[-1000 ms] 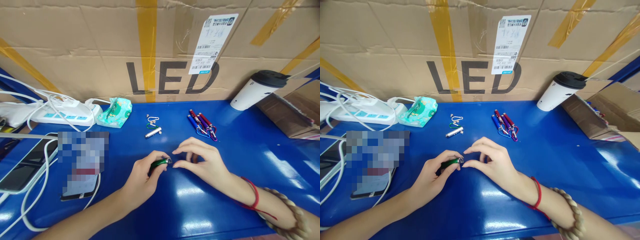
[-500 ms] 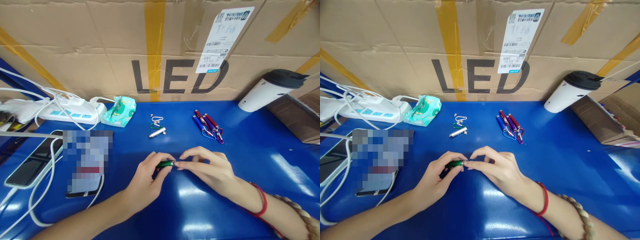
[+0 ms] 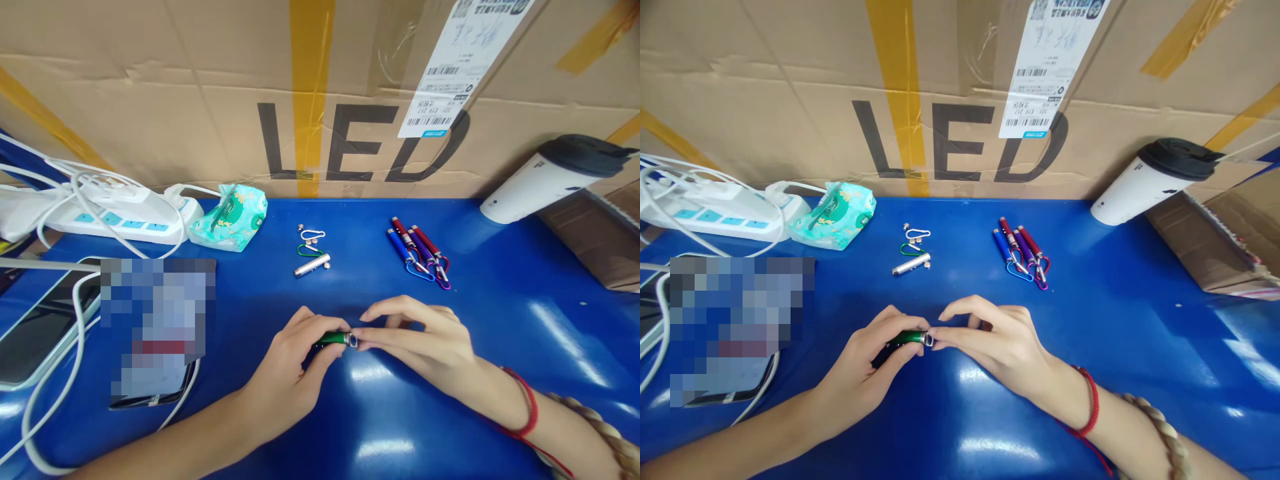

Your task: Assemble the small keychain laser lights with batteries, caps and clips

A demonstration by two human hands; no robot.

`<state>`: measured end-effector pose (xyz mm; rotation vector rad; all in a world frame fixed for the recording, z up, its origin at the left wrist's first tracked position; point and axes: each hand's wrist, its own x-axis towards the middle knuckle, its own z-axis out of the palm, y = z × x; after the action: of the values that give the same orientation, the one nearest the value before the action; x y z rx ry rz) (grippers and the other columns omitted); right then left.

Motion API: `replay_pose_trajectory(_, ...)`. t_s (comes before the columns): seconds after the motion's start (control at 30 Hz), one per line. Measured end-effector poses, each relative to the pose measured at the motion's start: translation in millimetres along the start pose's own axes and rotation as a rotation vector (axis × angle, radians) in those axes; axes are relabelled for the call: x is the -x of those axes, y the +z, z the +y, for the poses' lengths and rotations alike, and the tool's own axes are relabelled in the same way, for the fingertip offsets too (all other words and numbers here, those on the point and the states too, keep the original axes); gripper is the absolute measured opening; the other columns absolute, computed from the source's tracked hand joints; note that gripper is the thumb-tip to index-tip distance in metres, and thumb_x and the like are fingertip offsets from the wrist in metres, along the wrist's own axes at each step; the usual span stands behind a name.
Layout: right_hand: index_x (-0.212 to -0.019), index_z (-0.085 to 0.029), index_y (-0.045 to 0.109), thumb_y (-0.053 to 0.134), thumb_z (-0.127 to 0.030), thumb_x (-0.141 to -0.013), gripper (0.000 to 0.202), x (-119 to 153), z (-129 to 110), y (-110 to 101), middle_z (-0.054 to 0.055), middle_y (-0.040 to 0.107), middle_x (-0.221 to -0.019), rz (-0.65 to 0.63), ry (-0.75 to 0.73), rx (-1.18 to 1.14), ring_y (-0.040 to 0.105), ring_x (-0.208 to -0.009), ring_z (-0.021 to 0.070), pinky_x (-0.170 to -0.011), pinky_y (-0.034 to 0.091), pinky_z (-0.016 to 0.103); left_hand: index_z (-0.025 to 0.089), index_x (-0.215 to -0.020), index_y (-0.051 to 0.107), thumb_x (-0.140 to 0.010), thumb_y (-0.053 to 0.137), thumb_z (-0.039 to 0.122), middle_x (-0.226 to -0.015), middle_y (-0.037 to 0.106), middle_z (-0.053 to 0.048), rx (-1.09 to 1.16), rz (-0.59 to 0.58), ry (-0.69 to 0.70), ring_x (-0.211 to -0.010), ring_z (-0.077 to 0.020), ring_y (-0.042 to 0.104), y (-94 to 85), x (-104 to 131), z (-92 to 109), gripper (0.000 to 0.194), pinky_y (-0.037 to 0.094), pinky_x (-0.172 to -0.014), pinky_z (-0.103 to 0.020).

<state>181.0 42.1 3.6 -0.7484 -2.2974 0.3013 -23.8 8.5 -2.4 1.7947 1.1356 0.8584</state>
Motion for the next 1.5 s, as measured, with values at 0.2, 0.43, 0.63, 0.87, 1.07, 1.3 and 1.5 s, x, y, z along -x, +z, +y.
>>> replay_pose_trajectory(0.2, -0.090, -0.022, 0.068, 0.059, -0.022, -0.085, 0.011, -1.8, -3.0, -1.3, 0.001, 0.064, -0.088, 0.031, 0.023, -0.024, 0.054, -0.051, 0.0026, -0.048, 0.045, 0.017, 0.022, -0.095, 0.059, -0.089, 0.048, 0.014, -0.081, 0.063, 0.001, 0.003, -0.014, 0.002, -0.077, -0.0141, 0.054, -0.8, -1.0, 0.5, 0.016, 0.044, -0.068, -0.025)
replay_pose_trajectory(0.43, -0.087, -0.024, 0.070, 0.058, -0.026, -0.085, 0.012, -2.2, -2.3, -0.4, 0.001, 0.063, -0.087, 0.023, 0.064, -0.068, 0.053, -0.049, 0.0031, -0.047, 0.046, 0.016, 0.022, -0.098, 0.059, -0.088, 0.048, 0.015, -0.082, 0.064, -0.001, -0.007, -0.002, 0.002, -0.075, -0.0154, 0.056, 0.0, 0.2, 1.1, 0.016, 0.045, -0.066, -0.026)
replay_pose_trajectory(0.63, -0.087, -0.024, 0.070, 0.054, -0.027, -0.088, 0.016, -3.7, -4.8, -1.2, 0.001, 0.063, -0.085, 0.010, 0.039, -0.051, 0.051, -0.048, 0.0032, -0.045, 0.045, 0.016, 0.022, -0.097, 0.060, -0.088, 0.048, 0.014, -0.081, 0.065, -0.001, -0.014, 0.010, 0.010, -0.075, -0.0155, 0.056, 0.4, 0.2, 0.5, 0.017, 0.046, -0.067, -0.025)
replay_pose_trajectory(0.87, -0.086, -0.021, 0.070, 0.054, -0.024, -0.088, 0.016, -7.7, -5.2, -1.6, 0.002, 0.062, -0.083, 0.013, 0.016, -0.057, 0.052, -0.048, 0.0029, -0.044, 0.044, 0.016, 0.020, -0.094, 0.061, -0.088, 0.048, 0.015, -0.079, 0.063, -0.001, -0.001, -0.004, -0.018, -0.075, -0.0151, 0.057, 0.0, 0.6, 2.2, 0.015, 0.046, -0.063, -0.024)
replay_pose_trajectory(1.07, -0.084, -0.018, 0.070, 0.056, -0.021, -0.086, 0.014, -5.7, -6.1, -1.8, 0.004, 0.062, -0.083, 0.034, 0.016, -0.081, 0.056, -0.050, 0.0039, -0.048, 0.047, 0.017, 0.021, -0.095, 0.061, -0.087, 0.049, 0.014, -0.080, 0.063, 0.000, 0.024, -0.008, -0.040, -0.079, -0.0142, 0.057, 0.2, 1.3, 1.8, 0.016, 0.045, -0.070, -0.024)
replay_pose_trajectory(1.3, -0.081, -0.019, 0.070, 0.055, -0.023, -0.087, 0.017, -5.3, -6.3, -0.7, 0.003, 0.063, -0.080, 0.033, 0.029, -0.091, 0.057, -0.049, 0.0041, -0.047, 0.046, 0.017, 0.020, -0.096, 0.061, -0.088, 0.049, 0.015, -0.082, 0.063, 0.000, 0.027, -0.048, -0.038, -0.081, -0.0143, 0.058, -0.6, 0.2, -0.1, 0.016, 0.043, -0.073, -0.024)
replay_pose_trajectory(1.5, -0.079, -0.019, 0.071, 0.060, -0.021, -0.084, 0.012, -4.5, -5.2, 0.8, 0.003, 0.063, -0.079, 0.030, 0.057, -0.138, 0.056, -0.050, 0.0043, -0.046, 0.044, 0.017, 0.018, -0.086, 0.058, -0.088, 0.048, 0.014, -0.082, 0.061, 0.000, 0.020, -0.073, -0.077, -0.080, -0.0135, 0.059, 0.0, 1.4, -0.1, 0.010, 0.043, -0.071, -0.023)
